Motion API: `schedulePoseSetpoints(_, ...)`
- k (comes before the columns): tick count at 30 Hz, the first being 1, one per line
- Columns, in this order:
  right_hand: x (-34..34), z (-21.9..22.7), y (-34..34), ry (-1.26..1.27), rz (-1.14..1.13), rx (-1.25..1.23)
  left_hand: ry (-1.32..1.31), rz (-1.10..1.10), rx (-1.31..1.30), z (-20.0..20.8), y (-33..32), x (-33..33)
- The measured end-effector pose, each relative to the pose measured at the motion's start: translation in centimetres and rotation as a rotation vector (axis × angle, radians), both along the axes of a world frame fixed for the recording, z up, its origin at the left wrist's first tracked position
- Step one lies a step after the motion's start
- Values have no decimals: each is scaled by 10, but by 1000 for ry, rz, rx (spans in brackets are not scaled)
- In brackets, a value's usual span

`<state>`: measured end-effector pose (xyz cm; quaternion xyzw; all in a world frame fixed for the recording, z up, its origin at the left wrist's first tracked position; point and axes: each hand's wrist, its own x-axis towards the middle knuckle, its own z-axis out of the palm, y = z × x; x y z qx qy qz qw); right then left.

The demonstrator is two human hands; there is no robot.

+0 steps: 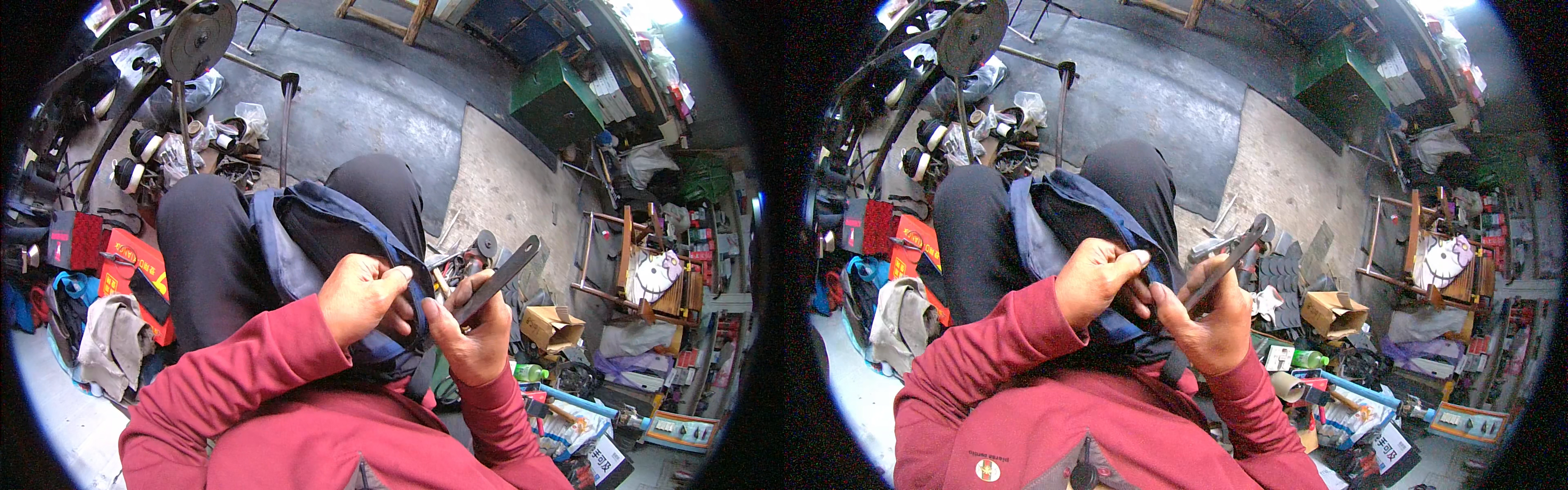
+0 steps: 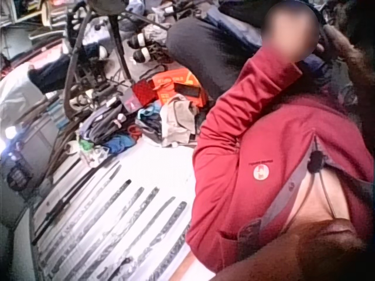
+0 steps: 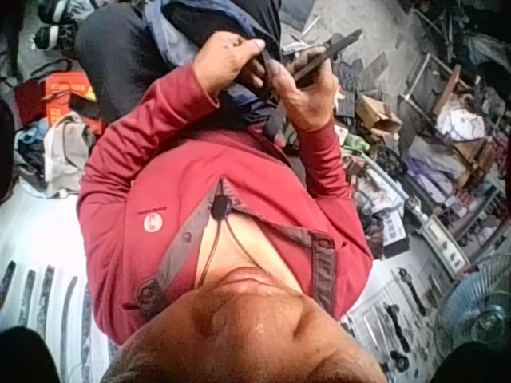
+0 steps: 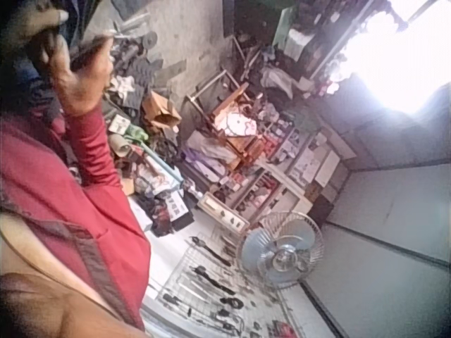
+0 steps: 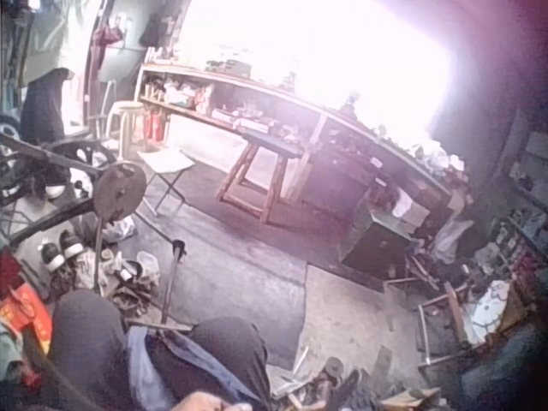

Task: The person uses a flat metal tool to pry and adjust a zipper on a blue bag while seated on the floor. The person repeatedly inserts the tool into the zipper track and manipulates the fabric around the slider.

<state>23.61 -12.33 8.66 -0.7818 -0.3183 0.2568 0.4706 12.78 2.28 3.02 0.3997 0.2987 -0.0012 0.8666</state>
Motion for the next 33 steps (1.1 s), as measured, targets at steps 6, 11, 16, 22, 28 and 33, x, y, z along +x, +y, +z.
schedulePoseSetpoints(6, 2, -7, -3, 113, -55, 169, -126, -328, 321, 21, 17, -12)
schedulePoseSetpoints(11, -2, -10, -3, 349, -105, 278, -148, -695, 680, 32, 34, -14)
schedulePoseSetpoints(16, 4, -9, -9, 480, -147, 328, -102, -692, 525, 36, 34, -10)
schedulePoseSetpoints(22, 14, -19, -20, 428, -135, 291, -21, -697, 526, 36, 30, -6)
schedulePoseSetpoints(28, 31, -13, -25, 451, -231, 388, -85, -390, 223, 42, 30, 12)
schedulePoseSetpoints(33, 55, 5, -31, 481, -305, 563, -90, -265, 135, 38, 7, 43)
